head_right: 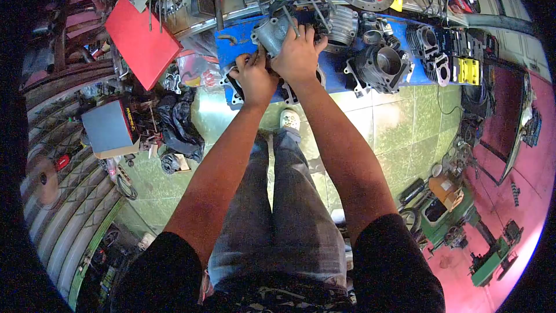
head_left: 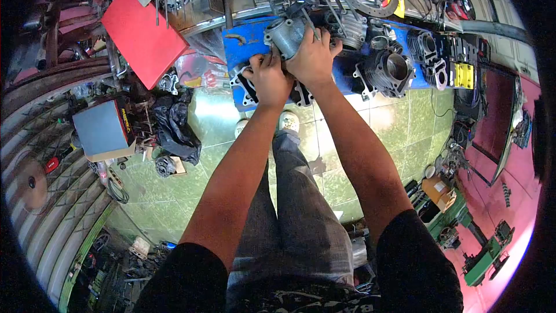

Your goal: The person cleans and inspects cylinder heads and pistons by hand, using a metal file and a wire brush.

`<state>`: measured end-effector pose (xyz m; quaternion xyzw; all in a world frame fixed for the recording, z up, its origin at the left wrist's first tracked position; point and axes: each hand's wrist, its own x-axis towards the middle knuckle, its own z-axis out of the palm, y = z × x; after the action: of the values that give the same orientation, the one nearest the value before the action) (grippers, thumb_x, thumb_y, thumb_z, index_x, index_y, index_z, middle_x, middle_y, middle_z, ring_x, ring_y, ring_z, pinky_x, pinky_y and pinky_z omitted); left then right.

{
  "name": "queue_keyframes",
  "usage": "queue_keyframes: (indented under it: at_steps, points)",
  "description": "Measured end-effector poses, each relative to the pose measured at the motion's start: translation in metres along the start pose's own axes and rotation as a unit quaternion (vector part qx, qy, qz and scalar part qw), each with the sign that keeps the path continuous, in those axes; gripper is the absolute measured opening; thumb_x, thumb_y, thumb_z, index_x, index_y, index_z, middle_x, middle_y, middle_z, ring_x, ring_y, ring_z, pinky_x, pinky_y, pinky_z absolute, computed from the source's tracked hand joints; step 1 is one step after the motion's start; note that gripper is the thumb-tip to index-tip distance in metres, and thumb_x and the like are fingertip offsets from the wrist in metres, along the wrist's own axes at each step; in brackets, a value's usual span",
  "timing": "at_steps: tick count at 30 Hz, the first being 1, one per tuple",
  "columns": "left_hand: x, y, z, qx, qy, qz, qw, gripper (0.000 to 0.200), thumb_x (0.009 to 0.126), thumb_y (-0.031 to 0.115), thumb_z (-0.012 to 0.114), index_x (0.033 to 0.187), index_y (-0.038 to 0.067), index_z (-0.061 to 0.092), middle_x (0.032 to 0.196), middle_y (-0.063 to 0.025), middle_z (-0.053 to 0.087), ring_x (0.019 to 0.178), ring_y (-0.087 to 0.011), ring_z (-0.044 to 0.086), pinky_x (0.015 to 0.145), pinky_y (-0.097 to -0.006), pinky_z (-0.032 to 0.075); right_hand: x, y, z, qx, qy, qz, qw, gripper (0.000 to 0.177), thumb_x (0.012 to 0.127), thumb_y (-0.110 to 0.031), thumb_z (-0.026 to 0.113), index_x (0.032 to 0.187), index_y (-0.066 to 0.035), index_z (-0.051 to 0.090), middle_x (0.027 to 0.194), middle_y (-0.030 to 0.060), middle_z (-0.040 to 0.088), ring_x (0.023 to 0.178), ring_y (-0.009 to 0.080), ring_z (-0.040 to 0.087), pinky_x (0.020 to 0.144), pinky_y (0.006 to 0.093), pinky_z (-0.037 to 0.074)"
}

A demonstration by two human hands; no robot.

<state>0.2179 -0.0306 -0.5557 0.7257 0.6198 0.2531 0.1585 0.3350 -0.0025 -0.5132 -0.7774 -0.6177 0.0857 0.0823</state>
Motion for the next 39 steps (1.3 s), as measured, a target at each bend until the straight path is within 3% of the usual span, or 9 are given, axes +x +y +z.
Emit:
queue_keyframes:
  at_steps: [6, 13, 15, 16, 20, 23, 30, 36, 39]
  points:
    - [-0.002, 0.004, 0.009, -0.038, 0.012, -0.003, 0.999, 0.072, 0.065, 0.016, 0.08, 0.133, -0.002, 0.063, 0.122, -0.0146, 0.072, 0.114, -0.0333, 0.052, 0.097, -0.0571, 0.029, -0.004, 0.004, 0.008, 0.029, 0.094, 0.027, 0.995, 0.104, 0.064, -0.049, 0.086, 0.144, 0.0, 0.042, 0.132, 0.0173, 0.056, 0.134, 0.0338, 0.045, 0.107, 0.0721, 0.025]
    - [0.011, 0.011, -0.012, 0.013, -0.015, 0.029, 0.999, 0.072, 0.069, 0.024, 0.082, 0.135, 0.003, 0.063, 0.126, -0.013, 0.069, 0.12, -0.0349, 0.051, 0.096, -0.057, 0.03, 0.001, 0.01, 0.008, 0.039, 0.063, 0.068, 0.995, 0.114, 0.056, -0.055, 0.089, 0.144, -0.002, 0.041, 0.133, 0.0166, 0.055, 0.132, 0.033, 0.047, 0.107, 0.0739, 0.024]
    - [0.006, 0.012, -0.03, 0.035, -0.013, -0.034, 0.999, 0.078, 0.066, 0.03, 0.087, 0.136, 0.006, 0.062, 0.138, -0.014, 0.062, 0.125, -0.0357, 0.048, 0.097, -0.0573, 0.031, 0.002, 0.012, 0.006, -0.003, 0.032, 0.019, 0.999, 0.119, 0.053, -0.06, 0.089, 0.149, -0.009, 0.04, 0.135, 0.0138, 0.054, 0.131, 0.0341, 0.049, 0.103, 0.0738, 0.026]
    - [0.001, 0.009, -0.037, 0.068, -0.047, -0.06, 0.995, 0.094, 0.061, 0.044, 0.091, 0.14, 0.008, 0.056, 0.149, -0.0122, 0.053, 0.127, -0.0371, 0.047, 0.096, -0.0578, 0.032, 0.003, 0.011, 0.005, -0.002, 0.031, 0.02, 0.999, 0.119, 0.053, -0.06, 0.089, 0.149, -0.009, 0.04, 0.135, 0.0138, 0.054, 0.131, 0.0341, 0.049, 0.103, 0.0738, 0.026]
    - [-0.019, -0.004, -0.066, 0.113, -0.088, -0.105, 0.984, 0.124, 0.049, 0.056, 0.094, 0.152, 0.013, 0.04, 0.155, -0.0093, 0.044, 0.128, -0.0398, 0.045, 0.092, -0.0642, 0.035, 0.004, 0.013, 0.002, 0.002, -0.006, 0.037, 0.999, 0.123, 0.049, -0.058, 0.092, 0.15, -0.011, 0.038, 0.14, 0.0123, 0.053, 0.134, 0.0325, 0.047, 0.104, 0.0731, 0.027]
    - [-0.026, -0.018, -0.082, 0.149, -0.176, -0.107, 0.967, 0.122, 0.05, 0.054, 0.095, 0.151, 0.012, 0.042, 0.155, -0.0088, 0.043, 0.128, -0.0404, 0.044, 0.094, -0.0643, 0.034, 0.003, 0.016, 0.001, -0.003, -0.008, 0.031, 0.999, 0.125, 0.05, -0.058, 0.092, 0.151, -0.01, 0.037, 0.142, 0.0126, 0.052, 0.135, 0.0329, 0.045, 0.104, 0.0728, 0.028]
    - [-0.027, -0.028, -0.084, 0.171, -0.165, -0.063, 0.969, 0.116, 0.052, 0.054, 0.093, 0.15, 0.015, 0.044, 0.144, -0.0047, 0.05, 0.126, -0.0366, 0.046, 0.092, -0.0636, 0.035, -0.051, -0.008, -0.016, -0.016, 0.074, 0.036, 0.996, 0.119, 0.063, -0.051, 0.09, 0.157, -0.01, 0.029, 0.147, 0.0219, 0.047, 0.137, 0.0428, 0.04, 0.101, 0.0712, 0.031]
    - [-0.015, -0.045, -0.088, 0.154, -0.161, -0.033, 0.974, 0.102, 0.054, 0.057, 0.091, 0.14, 0.016, 0.054, 0.132, -0.0026, 0.06, 0.119, -0.0344, 0.048, 0.09, -0.0605, 0.034, -0.116, 0.007, -0.014, -0.012, -0.04, 0.121, 0.992, 0.12, 0.061, -0.053, 0.09, 0.158, -0.018, 0.03, 0.151, 0.0208, 0.04, 0.132, 0.0464, 0.039, 0.096, 0.0692, 0.031]
    - [-0.007, -0.051, -0.085, 0.157, -0.159, -0.037, 0.974, 0.098, 0.055, 0.056, 0.091, 0.138, 0.017, 0.057, 0.128, -0.0026, 0.063, 0.12, -0.0344, 0.048, 0.092, -0.0612, 0.033, -0.121, 0.019, -0.013, -0.012, -0.026, 0.098, 0.995, 0.121, 0.057, -0.054, 0.091, 0.158, -0.023, 0.031, 0.15, 0.02, 0.041, 0.131, 0.0468, 0.04, 0.096, 0.069, 0.031]
